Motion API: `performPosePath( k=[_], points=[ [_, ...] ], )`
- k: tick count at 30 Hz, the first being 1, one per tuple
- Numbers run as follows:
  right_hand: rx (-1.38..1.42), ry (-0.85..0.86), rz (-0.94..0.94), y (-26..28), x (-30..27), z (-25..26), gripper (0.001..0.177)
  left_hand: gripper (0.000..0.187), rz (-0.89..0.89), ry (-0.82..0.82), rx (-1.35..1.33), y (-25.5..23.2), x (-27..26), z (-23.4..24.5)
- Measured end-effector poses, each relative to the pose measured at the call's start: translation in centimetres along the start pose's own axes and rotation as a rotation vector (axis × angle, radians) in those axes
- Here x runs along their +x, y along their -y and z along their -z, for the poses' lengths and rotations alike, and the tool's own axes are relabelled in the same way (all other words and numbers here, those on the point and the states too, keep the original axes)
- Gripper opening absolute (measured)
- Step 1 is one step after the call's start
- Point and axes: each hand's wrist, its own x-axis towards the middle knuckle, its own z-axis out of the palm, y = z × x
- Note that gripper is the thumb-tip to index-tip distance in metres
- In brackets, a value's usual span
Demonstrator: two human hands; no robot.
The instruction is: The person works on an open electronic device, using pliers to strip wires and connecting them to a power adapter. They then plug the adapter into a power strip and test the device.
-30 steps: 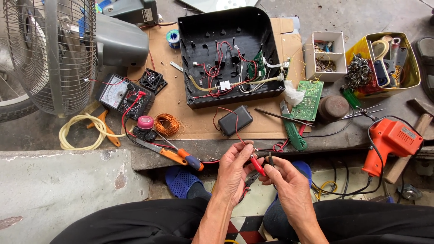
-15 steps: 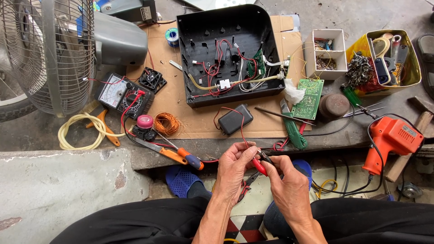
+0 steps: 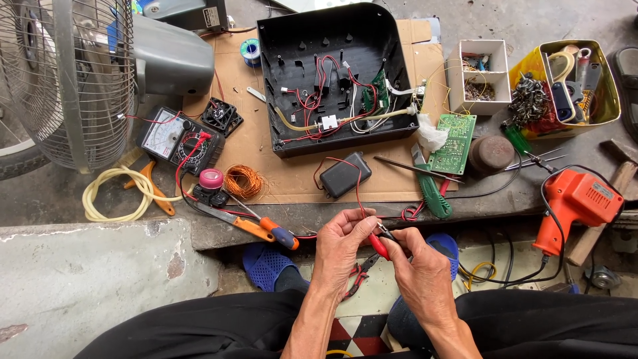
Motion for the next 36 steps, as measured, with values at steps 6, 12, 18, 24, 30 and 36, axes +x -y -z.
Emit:
performPosePath(
  k=[6,12,18,24,30,36],
  points=[
    [-0.001,0.006,-0.011,0.1,0.0,0.1,0.02,0.027,-0.005,0.048,0.045,-0.4,-0.3,0.1],
    [0.006,0.018,-0.05,0.4,0.0,0.3,0.021,0.027,-0.016,0.065,0.081,-0.5,-0.4,0.1],
    [-0.008,0.008,-0.008,0.3,-0.2,0.2,0.019,0.025,0.001,0.063,0.104,-0.7,-0.6,0.0],
    [0.0,-0.001,0.012,0.3,-0.2,0.1,0.019,0.022,-0.054,0.065,0.117,-0.3,-0.4,0.0],
    [-0.005,0.042,-0.051,1.4,0.3,0.5,0.019,0.028,-0.032,0.052,0.147,-1.0,-0.8,-0.3],
    [0.12,0.107,-0.437,4.2,5.9,2.5,0.032,0.08,0.102,0.014,0.071,-0.2,-0.3,-1.5]
  ],
)
